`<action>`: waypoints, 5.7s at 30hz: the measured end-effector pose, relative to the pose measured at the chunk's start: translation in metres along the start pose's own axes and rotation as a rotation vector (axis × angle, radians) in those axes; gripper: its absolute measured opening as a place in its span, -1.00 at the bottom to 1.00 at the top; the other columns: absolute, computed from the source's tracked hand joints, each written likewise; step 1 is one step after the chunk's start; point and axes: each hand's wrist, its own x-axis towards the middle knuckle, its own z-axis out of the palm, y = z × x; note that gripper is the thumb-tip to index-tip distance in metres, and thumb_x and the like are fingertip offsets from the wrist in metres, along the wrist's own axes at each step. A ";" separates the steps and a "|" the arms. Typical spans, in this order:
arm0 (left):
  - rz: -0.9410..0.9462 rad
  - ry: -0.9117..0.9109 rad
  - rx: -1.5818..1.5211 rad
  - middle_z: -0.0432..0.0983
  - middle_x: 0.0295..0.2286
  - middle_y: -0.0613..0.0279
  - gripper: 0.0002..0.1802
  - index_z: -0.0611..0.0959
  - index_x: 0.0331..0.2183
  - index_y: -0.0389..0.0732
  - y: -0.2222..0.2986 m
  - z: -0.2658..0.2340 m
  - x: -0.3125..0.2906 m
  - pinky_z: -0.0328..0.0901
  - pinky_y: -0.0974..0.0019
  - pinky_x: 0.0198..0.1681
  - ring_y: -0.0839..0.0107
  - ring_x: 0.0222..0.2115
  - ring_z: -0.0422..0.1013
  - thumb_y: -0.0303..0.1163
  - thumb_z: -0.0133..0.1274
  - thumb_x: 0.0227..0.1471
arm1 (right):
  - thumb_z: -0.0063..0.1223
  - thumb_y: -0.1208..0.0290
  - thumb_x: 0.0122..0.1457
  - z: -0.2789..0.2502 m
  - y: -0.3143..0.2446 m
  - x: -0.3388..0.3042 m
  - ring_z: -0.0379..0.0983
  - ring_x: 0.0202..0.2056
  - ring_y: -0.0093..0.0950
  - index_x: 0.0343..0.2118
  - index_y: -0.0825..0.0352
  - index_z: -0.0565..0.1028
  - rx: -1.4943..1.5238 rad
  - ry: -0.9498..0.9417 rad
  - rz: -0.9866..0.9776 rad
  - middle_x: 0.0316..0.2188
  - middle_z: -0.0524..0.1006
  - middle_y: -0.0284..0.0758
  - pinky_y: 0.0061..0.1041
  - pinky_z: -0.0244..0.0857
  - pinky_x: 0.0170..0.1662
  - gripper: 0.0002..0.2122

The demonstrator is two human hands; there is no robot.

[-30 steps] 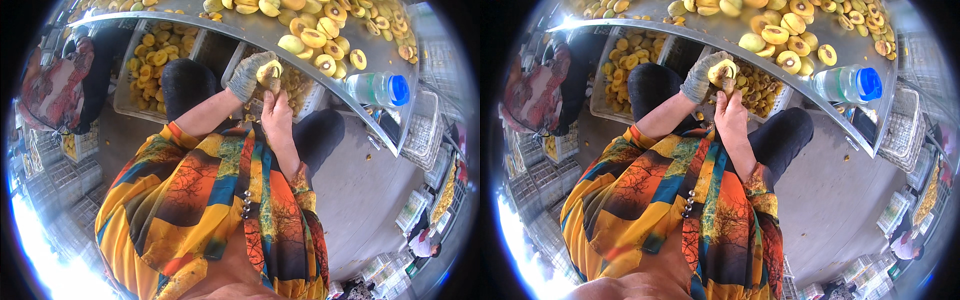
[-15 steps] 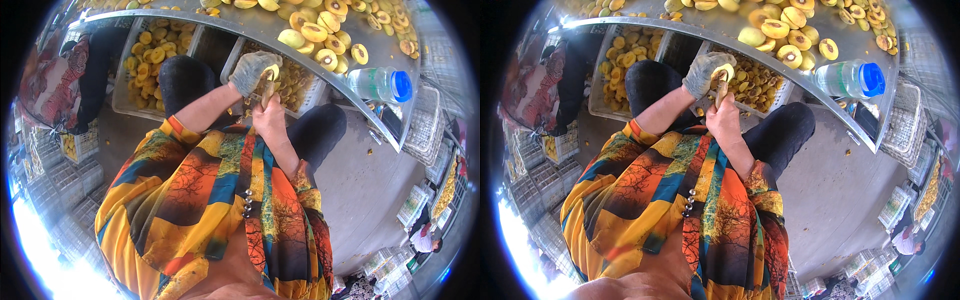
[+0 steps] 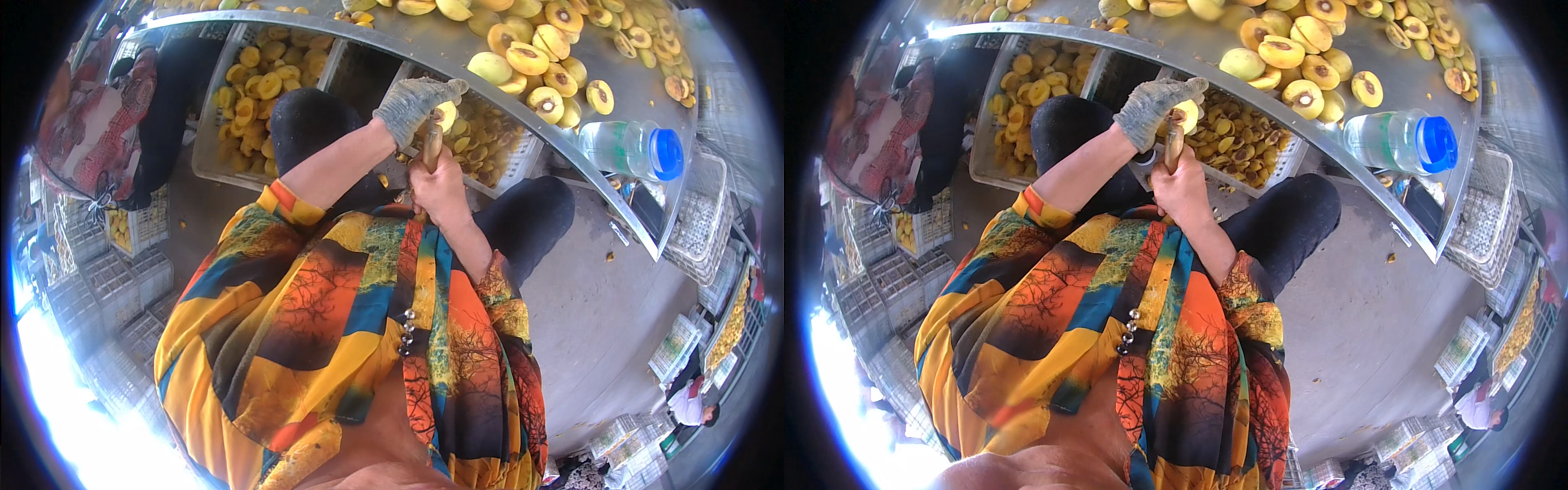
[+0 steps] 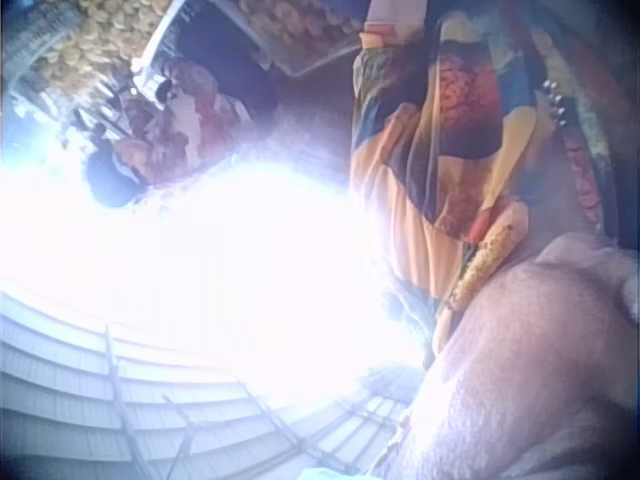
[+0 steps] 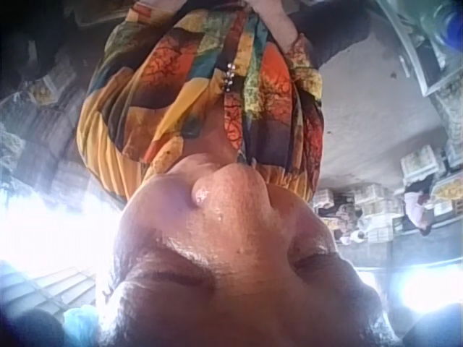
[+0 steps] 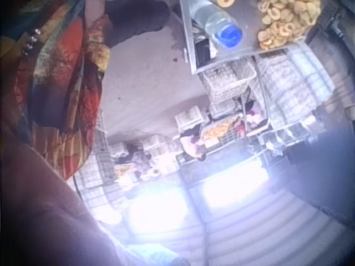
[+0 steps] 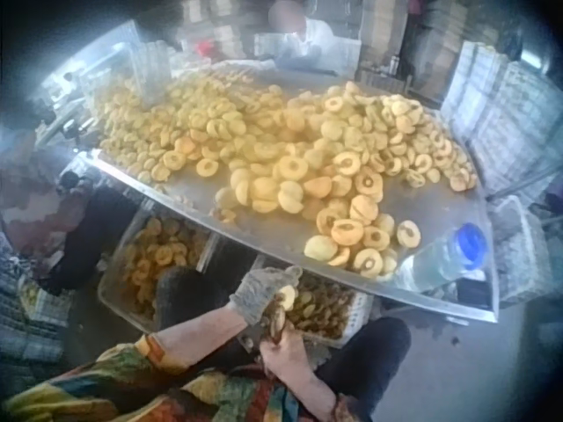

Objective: The person cores halved apricots by hand using a small metal tool, placing the cored fruit into a plastic bin below the table and tossing the pits into a separate container.

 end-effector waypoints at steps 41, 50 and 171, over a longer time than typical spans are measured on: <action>-0.162 0.550 0.720 0.49 -0.33 0.35 -0.60 0.52 -0.22 -0.03 -0.104 -0.212 -0.004 0.34 0.41 -0.28 0.45 -0.29 0.42 -0.05 -0.01 -0.10 | -0.04 0.44 0.04 -0.031 0.026 0.006 0.08 -0.84 -0.69 -0.41 0.29 0.29 0.180 -0.105 0.297 -0.76 0.21 -0.47 -0.64 0.01 -0.82 -0.89; -0.249 0.304 1.152 0.44 -0.20 0.20 -0.54 0.54 -0.24 -0.03 -0.029 -0.159 0.117 0.24 0.20 -0.15 0.21 -0.16 0.35 0.05 -0.12 -0.11 | 0.01 0.37 0.02 -0.018 0.031 0.010 0.19 -0.84 -0.63 -0.43 0.39 0.29 -0.177 -0.027 0.143 -0.78 0.28 -0.39 -0.59 0.07 -0.80 -0.79; -0.111 0.128 0.857 0.45 -0.25 0.09 -0.56 0.43 -0.09 0.00 -0.078 -0.122 0.156 0.29 0.17 -0.24 0.11 -0.32 0.42 -0.12 -0.11 -0.06 | -0.03 0.38 0.02 -0.015 0.030 0.014 0.18 -0.84 -0.61 -0.41 0.38 0.31 -0.209 -0.019 0.020 -0.77 0.29 -0.39 -0.61 0.07 -0.79 -0.82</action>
